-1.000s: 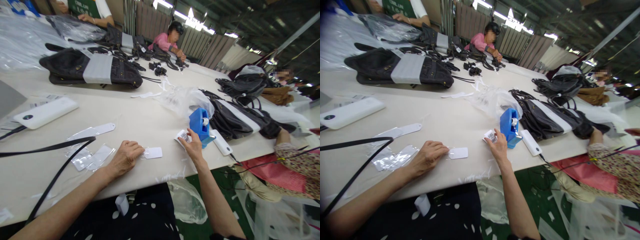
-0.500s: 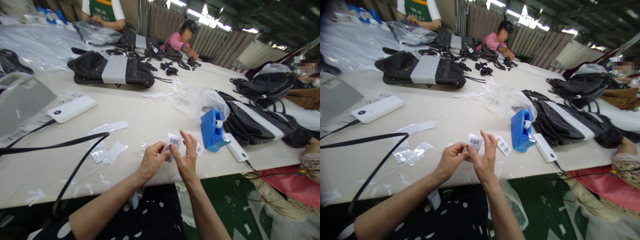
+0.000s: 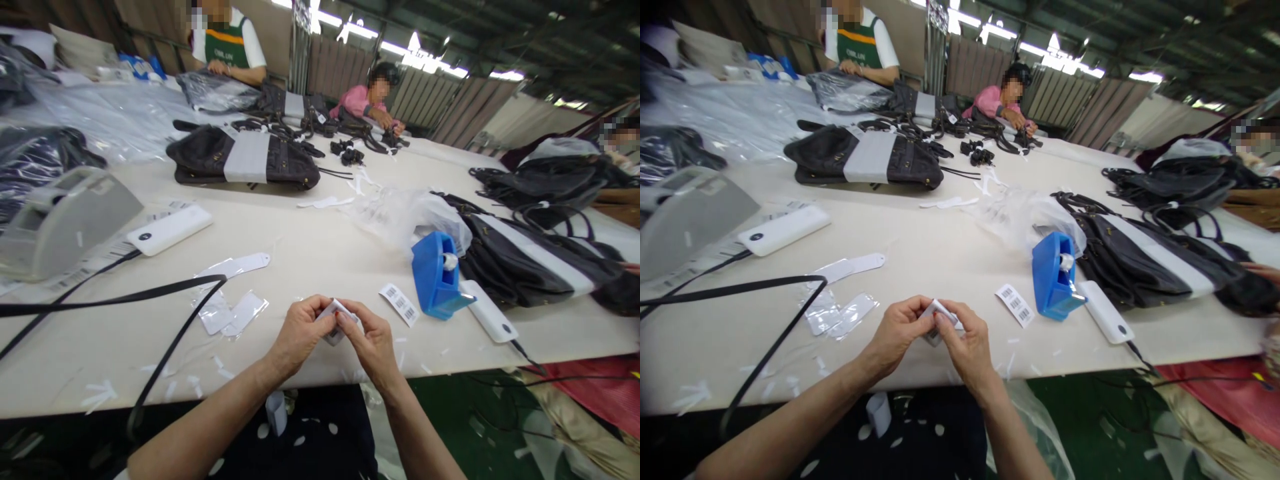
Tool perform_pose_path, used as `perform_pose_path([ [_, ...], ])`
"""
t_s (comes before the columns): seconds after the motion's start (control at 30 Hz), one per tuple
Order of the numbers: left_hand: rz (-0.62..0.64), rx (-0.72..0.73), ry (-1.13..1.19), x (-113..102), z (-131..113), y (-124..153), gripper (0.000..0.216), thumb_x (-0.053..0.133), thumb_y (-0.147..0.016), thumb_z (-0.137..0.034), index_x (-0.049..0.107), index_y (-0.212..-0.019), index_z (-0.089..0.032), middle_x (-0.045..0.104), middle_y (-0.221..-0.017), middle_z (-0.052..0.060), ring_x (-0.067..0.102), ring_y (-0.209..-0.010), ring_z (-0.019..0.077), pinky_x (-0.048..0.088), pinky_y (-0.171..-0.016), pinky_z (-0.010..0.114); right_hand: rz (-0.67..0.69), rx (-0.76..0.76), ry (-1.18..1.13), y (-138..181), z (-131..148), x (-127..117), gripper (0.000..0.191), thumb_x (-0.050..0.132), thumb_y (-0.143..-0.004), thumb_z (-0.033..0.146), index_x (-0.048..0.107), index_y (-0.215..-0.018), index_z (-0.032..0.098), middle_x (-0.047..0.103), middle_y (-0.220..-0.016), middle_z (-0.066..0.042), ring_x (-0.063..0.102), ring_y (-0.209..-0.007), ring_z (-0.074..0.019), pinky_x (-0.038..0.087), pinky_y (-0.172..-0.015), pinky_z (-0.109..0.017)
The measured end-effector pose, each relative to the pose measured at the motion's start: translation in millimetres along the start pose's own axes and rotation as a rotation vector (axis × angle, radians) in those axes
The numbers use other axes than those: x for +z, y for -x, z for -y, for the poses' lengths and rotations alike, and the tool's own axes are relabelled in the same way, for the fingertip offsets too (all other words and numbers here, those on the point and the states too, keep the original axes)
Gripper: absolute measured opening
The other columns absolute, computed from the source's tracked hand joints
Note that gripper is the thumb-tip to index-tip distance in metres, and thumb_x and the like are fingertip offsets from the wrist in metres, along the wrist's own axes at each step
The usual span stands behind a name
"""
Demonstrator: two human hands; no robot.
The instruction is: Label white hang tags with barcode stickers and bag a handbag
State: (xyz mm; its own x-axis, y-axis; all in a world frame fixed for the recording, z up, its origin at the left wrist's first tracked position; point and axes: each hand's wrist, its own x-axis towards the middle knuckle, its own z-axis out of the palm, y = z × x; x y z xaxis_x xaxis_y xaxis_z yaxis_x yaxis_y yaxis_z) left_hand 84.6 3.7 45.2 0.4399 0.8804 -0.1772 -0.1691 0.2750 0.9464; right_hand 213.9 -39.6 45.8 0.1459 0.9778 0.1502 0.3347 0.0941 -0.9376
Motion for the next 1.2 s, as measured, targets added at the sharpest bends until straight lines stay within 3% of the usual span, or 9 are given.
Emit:
perform_pose_path([
  [0.23,-0.03,0.04,-0.101,-9.3,0.9,0.9,0.02,0.065,-0.069,-0.032,0.061,-0.071,-0.013,0.055,-0.062,0.001,0.047,-0.058,0.011,0.038,-0.056,0.023,-0.017,0.001,-0.039,-3.4,-1.0,10.7,0.024,0.053,-0.082,0.037,0.068,-0.095,0.024,0.068,-0.092,-0.005,0.062,-0.085,-0.0203,0.048,-0.077,-0.029],
  [0.47,-0.112,0.047,-0.103,-14.4,14.2,-8.7,0.024,0.067,-0.061,-0.034,0.056,-0.06,-0.014,0.048,-0.053,0.001,0.04,-0.05,0.01,0.031,-0.05,0.024,0.051,-0.016,-0.032,-10.4,-34.6,16.6,0.029,0.055,-0.077,0.044,0.069,-0.092,0.024,0.068,-0.091,-0.006,0.063,-0.081,-0.0212,0.05,-0.073,-0.025],
  [0.57,-0.117,0.05,-0.152,-13.9,10.8,-7.4,0.021,0.065,-0.062,-0.031,0.054,-0.06,-0.013,0.048,-0.054,0.0,0.04,-0.051,0.0099,0.032,-0.05,0.023,0.031,-0.006,-0.033,-11.0,-35.3,18.6,0.031,0.054,-0.077,0.047,0.069,-0.086,0.021,0.067,-0.081,-0.005,0.061,-0.074,-0.0196,0.048,-0.067,-0.023],
  [0.83,-0.031,0.05,-0.262,-9.0,2.5,3.4,0.018,0.06,-0.068,-0.03,0.057,-0.068,-0.012,0.051,-0.06,-0.001,0.045,-0.057,0.01,0.037,-0.054,0.021,-0.077,0.145,-0.118,-0.4,-3.0,18.2,0.039,0.048,-0.08,0.049,0.056,-0.061,0.015,0.047,-0.056,0.002,0.042,-0.056,-0.0109,0.034,-0.053,-0.021],
  [1.03,0.022,0.035,-0.324,-11.4,6.9,-2.5,0.018,0.059,-0.071,-0.03,0.06,-0.072,-0.012,0.054,-0.063,-0.001,0.047,-0.06,0.01,0.038,-0.056,0.021,-0.101,0.222,-0.272,-1.9,-12.1,15.3,0.038,0.049,-0.08,0.047,0.049,-0.059,0.015,0.038,-0.056,0.004,0.033,-0.056,-0.0091,0.028,-0.052,-0.021],
  [1.2,0.058,0.009,-0.349,-12.6,4.3,-4.3,0.016,0.059,-0.071,-0.028,0.06,-0.072,-0.012,0.055,-0.061,-0.002,0.048,-0.058,0.0104,0.039,-0.055,0.021,-0.217,0.205,-0.357,-12.8,-25.0,6.4,0.038,0.053,-0.079,0.047,0.05,-0.059,0.015,0.04,-0.055,0.004,0.035,-0.055,-0.0088,0.03,-0.054,-0.022],
])
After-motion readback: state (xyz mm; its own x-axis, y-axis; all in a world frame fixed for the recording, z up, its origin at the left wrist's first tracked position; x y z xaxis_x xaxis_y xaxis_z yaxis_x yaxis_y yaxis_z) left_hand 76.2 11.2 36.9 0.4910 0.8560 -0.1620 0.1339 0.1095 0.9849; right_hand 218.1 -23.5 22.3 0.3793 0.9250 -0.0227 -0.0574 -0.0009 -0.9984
